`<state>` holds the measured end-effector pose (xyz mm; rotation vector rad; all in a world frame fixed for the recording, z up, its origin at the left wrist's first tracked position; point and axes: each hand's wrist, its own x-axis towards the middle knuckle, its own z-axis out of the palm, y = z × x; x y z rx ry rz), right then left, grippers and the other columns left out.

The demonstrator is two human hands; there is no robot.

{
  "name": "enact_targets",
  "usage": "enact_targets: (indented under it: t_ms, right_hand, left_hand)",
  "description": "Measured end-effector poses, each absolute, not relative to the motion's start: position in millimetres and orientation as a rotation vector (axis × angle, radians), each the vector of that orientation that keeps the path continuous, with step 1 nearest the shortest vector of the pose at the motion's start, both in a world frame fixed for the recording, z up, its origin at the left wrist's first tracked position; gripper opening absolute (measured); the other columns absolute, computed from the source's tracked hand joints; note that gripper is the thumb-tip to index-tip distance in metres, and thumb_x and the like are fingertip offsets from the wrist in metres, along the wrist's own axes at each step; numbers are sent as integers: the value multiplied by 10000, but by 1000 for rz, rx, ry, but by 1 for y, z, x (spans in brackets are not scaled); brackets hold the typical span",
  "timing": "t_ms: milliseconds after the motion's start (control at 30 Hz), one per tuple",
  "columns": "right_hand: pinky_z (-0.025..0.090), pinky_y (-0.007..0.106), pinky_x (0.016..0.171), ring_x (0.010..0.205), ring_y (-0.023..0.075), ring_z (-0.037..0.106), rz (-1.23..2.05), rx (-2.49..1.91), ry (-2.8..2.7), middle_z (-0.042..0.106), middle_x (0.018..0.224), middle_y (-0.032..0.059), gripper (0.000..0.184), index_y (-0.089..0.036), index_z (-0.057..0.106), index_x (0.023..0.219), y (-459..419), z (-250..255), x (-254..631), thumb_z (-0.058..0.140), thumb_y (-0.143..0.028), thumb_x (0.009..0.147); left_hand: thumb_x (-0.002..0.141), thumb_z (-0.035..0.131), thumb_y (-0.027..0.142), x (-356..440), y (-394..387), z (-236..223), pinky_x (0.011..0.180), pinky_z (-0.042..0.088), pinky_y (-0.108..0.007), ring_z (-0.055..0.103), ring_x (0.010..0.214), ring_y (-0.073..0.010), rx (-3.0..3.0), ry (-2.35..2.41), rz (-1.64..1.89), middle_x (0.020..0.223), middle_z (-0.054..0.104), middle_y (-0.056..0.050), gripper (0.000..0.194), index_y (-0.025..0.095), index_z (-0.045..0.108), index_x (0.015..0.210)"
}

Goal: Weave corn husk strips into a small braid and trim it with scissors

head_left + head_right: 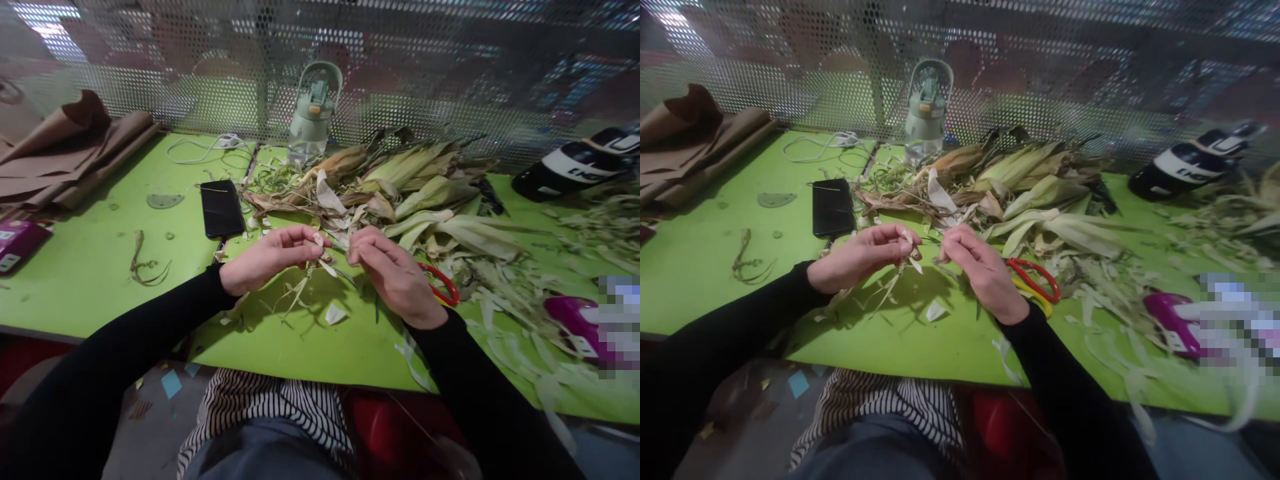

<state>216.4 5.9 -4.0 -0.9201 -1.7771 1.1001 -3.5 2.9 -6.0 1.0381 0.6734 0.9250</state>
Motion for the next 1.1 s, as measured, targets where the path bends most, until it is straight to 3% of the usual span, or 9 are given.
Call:
enact_targets:
  t_ms: [67,133,267,367,533,700,833,933,1100]
  right_hand:
    - [475,354,819,905,194,582,1203,-746,-1600,612,941,33,299,-227,537,654,2,-5,210,608,-378,902]
    - [488,366,824,839,191,587,1340,-618,-1417,569,780,13,320,-230,459,625,-2,-3,202,603,-367,876]
    - [381,277,559,487,113,300,1522,-555,-1191,265,550,-61,354,-220,358,604,-8,4,195,536,-280,904]
    - [263,262,490,468,99,194,1591,-564,-1198,244,538,-70,362,-210,364,596,-8,5,196,549,-246,905]
    - [290,262,500,472,99,217,1567,-572,-1204,270,538,-71,354,-215,402,595,-7,3,197,590,-247,893]
    - [480,294,648,542,117,405,1454,-659,-1260,407,604,-50,342,-230,479,644,4,-3,203,614,-362,928]
    - [541,393,880,895,190,633,1195,-940,-1497,636,923,22,242,-257,607,920,15,-12,213,593,-497,941]
    - [518,433,956,1124,231,605,690,-1102,-1705,625,1217,76,300,-264,580,1160,13,-15,215,617,-464,939]
    - [538,405,790,907,229,642,124,-868,-2126,691,990,54,210,-231,626,1020,0,-15,206,676,-403,910]
  left_hand:
    - [756,829,270,-1,2,-7,675,409,-218,557,727,-70,1010,668,908,843,664,12,231,142,678,876]
    - [756,830,280,2,0,-8,659,403,-211,548,709,-64,989,662,873,845,671,8,236,138,678,869]
    - [736,848,281,8,-7,-10,678,417,-214,556,712,-71,948,633,834,812,668,9,259,137,682,873]
    - [747,843,281,11,-13,-9,703,427,-226,558,714,-76,975,613,847,801,663,5,247,134,690,875]
    - [783,813,284,7,-11,-8,729,440,-238,573,733,-83,1059,658,905,823,679,-3,223,131,691,889]
    - [796,796,262,3,-2,-10,732,460,-250,590,742,-90,1116,670,863,884,713,-25,215,127,690,925]
    - [807,775,240,4,-2,-12,736,455,-240,591,751,-82,1081,661,806,906,724,-28,188,130,709,944]
    - [804,768,234,7,-3,-15,729,452,-228,575,736,-68,1006,740,891,888,705,-12,154,131,700,897]
    - [831,729,215,9,0,-20,752,474,-244,576,726,-70,933,839,1017,855,682,0,133,129,700,928]
